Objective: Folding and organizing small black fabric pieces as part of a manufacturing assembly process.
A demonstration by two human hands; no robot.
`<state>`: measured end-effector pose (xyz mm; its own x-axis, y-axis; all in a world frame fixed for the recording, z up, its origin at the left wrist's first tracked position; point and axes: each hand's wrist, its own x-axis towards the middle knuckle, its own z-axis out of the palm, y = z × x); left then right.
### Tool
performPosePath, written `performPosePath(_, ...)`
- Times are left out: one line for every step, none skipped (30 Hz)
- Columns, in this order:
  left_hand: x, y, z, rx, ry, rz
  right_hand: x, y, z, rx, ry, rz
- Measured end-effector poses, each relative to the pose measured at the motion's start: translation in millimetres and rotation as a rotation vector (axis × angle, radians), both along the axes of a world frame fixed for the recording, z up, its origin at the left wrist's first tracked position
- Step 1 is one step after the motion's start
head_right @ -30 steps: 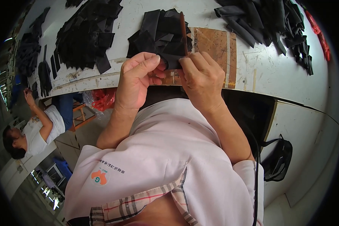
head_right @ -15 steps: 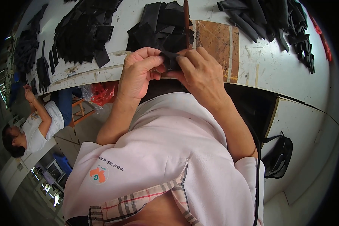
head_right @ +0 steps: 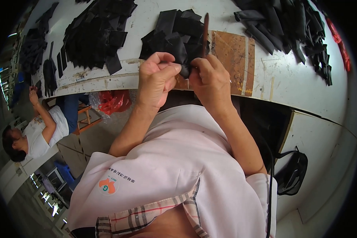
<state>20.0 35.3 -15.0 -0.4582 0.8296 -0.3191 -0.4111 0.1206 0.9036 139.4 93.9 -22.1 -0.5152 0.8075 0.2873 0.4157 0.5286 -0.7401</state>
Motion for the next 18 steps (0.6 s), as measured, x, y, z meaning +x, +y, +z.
performPosePath(-7, -1, 1, 0.025, -0.465, -0.043, 0, 2, 1, -0.201, 0.074, 0.004)
performPosePath(-10, -1, 3, 0.012, -0.611, -0.067, -1, 3, -4, -0.568, 0.280, 0.019)
performPosePath(-12, -3, 8, 0.047, -0.665, -0.149, 7, 8, 6, -0.988, 0.349, 0.046)
performPosePath(-12, -4, 10, 0.003, -0.481, -0.194, 11, 10, 5, -1.164, 0.451, 0.072)
performPosePath(-10, -3, 11, -0.043, -0.296, -0.227, 11, 12, 4, -1.342, 0.545, 0.106)
performPosePath(-5, -2, -5, -0.009, -0.045, -0.153, 7, 8, 4, -1.343, 0.546, 0.135)
performPosePath(-3, -1, -9, -0.003, 0.262, -0.117, 6, 4, 3, -1.470, 0.650, 0.141)
performPosePath(1, 0, -10, 0.005, 0.466, -0.025, 5, 1, 2, -1.599, 0.752, 0.145)
performPosePath(5, 1, -9, 0.010, 0.669, 0.068, 3, 1, 3, -1.601, 0.751, 0.165)
performPosePath(7, 3, -7, 0.075, 0.763, 0.144, 4, 1, 3, -1.505, 0.719, 0.193)
performPosePath(5, 3, -6, 0.074, 0.771, 0.154, 4, 3, 3, -1.408, 0.688, 0.218)
performPosePath(3, 2, -6, 0.056, 0.433, 0.075, 6, 6, -1, -1.408, 0.673, 0.192)
performPosePath(0, 3, -4, 0.041, 0.091, -0.008, 8, 10, -5, -1.406, 0.674, 0.197)
performPosePath(-7, 2, -1, 0.078, -0.201, -0.124, 10, 12, -10, -1.431, 0.714, 0.164)
performPosePath(-8, 1, 6, 0.079, -0.200, -0.125, 14, 14, -14, -1.457, 0.755, 0.129)
performPosePath(-6, -1, 13, 0.136, -0.576, -0.288, 18, 14, -12, -1.491, 0.848, 0.274)
performPosePath(-5, -3, 17, 0.190, -0.955, -0.452, 18, 13, -8, -1.488, 0.847, 0.267)
performPosePath(-7, -3, 18, 0.274, -1.120, -0.516, 16, 11, 0, -1.360, 0.911, 0.343)
